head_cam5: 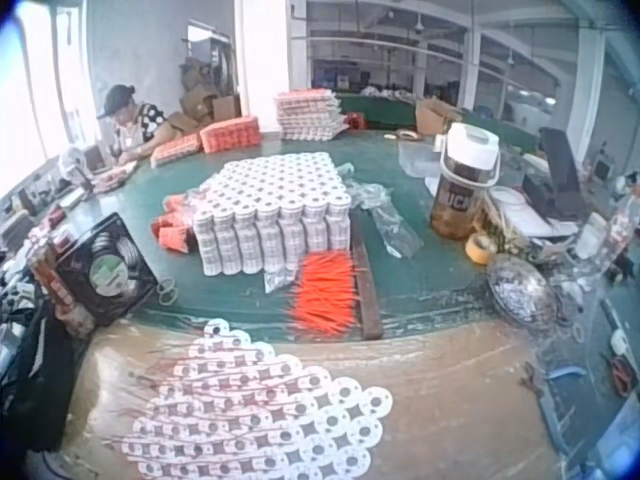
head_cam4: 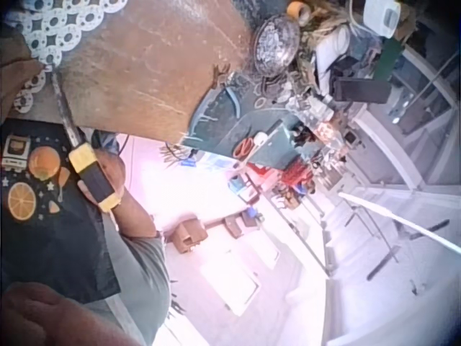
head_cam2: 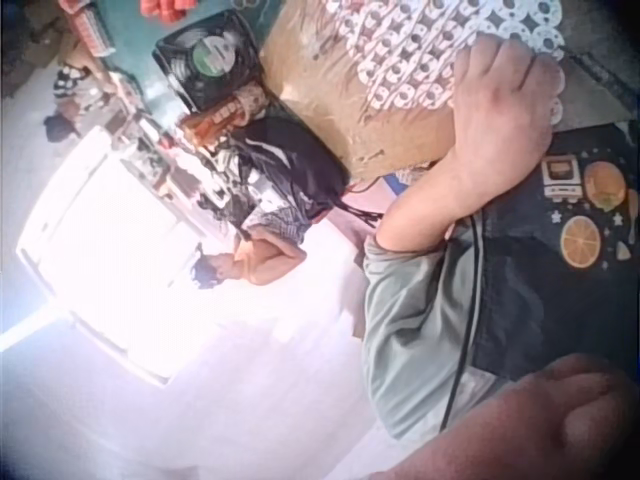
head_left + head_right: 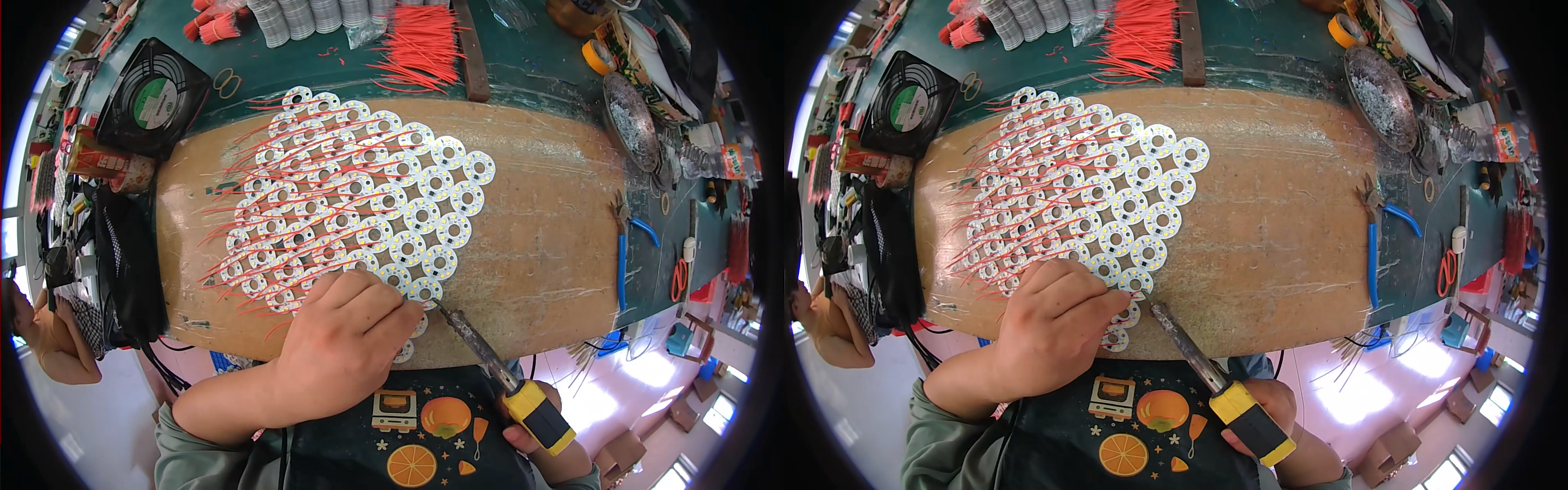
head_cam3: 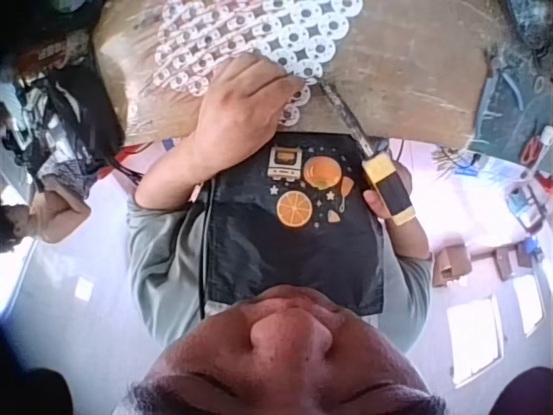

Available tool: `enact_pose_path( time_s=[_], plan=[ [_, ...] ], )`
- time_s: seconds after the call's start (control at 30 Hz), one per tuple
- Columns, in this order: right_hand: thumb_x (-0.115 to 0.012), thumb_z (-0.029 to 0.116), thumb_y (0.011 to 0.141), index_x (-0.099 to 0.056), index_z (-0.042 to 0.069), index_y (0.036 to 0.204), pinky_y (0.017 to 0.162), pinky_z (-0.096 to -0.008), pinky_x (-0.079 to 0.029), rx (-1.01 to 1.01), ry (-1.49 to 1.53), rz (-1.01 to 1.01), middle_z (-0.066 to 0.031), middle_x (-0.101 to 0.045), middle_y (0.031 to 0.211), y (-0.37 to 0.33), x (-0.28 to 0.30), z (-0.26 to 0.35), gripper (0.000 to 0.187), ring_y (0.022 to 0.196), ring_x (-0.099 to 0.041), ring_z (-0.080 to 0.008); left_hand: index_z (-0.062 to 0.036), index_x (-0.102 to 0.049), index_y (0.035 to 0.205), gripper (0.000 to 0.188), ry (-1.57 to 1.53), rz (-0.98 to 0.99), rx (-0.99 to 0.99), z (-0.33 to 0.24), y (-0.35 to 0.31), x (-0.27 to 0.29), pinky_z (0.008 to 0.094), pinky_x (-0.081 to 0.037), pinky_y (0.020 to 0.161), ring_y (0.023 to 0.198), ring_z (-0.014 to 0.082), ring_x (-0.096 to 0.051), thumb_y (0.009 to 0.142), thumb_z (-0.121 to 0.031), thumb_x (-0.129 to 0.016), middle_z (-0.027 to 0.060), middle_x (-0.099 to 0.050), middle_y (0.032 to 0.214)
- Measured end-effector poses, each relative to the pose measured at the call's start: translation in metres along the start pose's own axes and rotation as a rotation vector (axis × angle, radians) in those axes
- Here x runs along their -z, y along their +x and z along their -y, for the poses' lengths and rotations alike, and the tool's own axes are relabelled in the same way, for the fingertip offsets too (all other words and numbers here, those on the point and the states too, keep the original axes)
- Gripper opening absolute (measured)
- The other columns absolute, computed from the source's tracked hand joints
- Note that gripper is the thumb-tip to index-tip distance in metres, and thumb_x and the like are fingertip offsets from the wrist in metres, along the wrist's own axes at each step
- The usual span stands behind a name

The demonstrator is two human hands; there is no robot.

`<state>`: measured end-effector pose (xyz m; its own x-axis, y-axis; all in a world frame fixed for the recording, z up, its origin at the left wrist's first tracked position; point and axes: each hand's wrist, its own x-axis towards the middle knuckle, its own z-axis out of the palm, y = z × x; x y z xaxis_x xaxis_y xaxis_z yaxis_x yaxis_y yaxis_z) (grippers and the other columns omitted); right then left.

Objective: The person solders wires to circular LED circuit boards using a soldering gun and adjusts the soldering wire using pliers.

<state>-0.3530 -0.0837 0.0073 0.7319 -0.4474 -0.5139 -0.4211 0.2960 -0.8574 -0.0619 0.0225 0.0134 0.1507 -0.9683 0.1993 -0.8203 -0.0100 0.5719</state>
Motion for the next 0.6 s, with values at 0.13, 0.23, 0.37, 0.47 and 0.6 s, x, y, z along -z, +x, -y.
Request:
enact_pose_path(
  time_s=[0.13,0.23,0.37,0.47,0.6],
  plan=[
    [-0.083,0.054,0.07,-0.057,0.005,0.077,0.05,-0.0281,-0.034,0.031,-0.041,-0.002,0.0013,-0.05,0.062,0.0,-0.001,0.002,0.056,0.054,-0.046,-0.0128,-0.0045,-0.07,0.097,0.036,-0.018,-0.007,0.002,0.001,0.0,-0.001,0.0359,-0.049,0.071,0.081,0.0237,-0.06,0.062,0.004,-0.071,0.0041,-0.058,0.086],
    [-0.082,0.054,0.071,-0.056,0.005,0.076,0.05,-0.0286,-0.034,0.091,-0.037,0.008,0.0007,-0.05,0.062,0.004,0.001,-0.004,0.056,0.054,-0.046,-0.0134,-0.0039,-0.07,0.097,0.036,-0.018,-0.002,0.011,0.0,0.0,-0.003,0.0361,-0.05,0.07,0.081,0.0241,-0.06,0.062,0.005,-0.071,0.0046,-0.058,0.086],
    [-0.082,0.053,0.071,-0.056,0.005,0.076,0.05,-0.0286,-0.035,0.083,-0.011,0.011,0.0005,-0.05,0.062,0.004,0.0,-0.003,0.055,0.054,-0.046,-0.014,-0.0038,-0.07,0.096,0.034,-0.032,-0.009,0.016,0.001,0.0,-0.003,0.0358,-0.05,0.07,0.08,0.0242,-0.06,0.063,0.005,-0.071,0.0049,-0.059,0.086],
    [-0.082,0.053,0.072,-0.057,0.005,0.076,0.051,-0.0284,-0.036,0.063,-0.001,0.016,0.0001,-0.051,0.063,0.005,0.001,-0.001,0.054,0.054,-0.047,-0.0142,-0.0038,-0.07,0.096,0.034,-0.035,-0.015,0.016,0.001,0.0,-0.003,0.0356,-0.05,0.07,0.08,0.0242,-0.06,0.064,0.005,-0.072,0.005,-0.059,0.086],
    [-0.081,0.052,0.073,-0.056,0.006,0.076,0.051,-0.0285,-0.036,0.092,-0.013,0.004,-0.0007,-0.052,0.064,0.002,-0.001,-0.005,0.053,0.054,-0.048,-0.0146,-0.004,-0.07,0.096,0.033,-0.034,-0.009,0.009,0.001,0.0,-0.002,0.0355,-0.05,0.07,0.081,0.0241,-0.06,0.064,0.004,-0.072,0.0051,-0.059,0.086]
  ],
)
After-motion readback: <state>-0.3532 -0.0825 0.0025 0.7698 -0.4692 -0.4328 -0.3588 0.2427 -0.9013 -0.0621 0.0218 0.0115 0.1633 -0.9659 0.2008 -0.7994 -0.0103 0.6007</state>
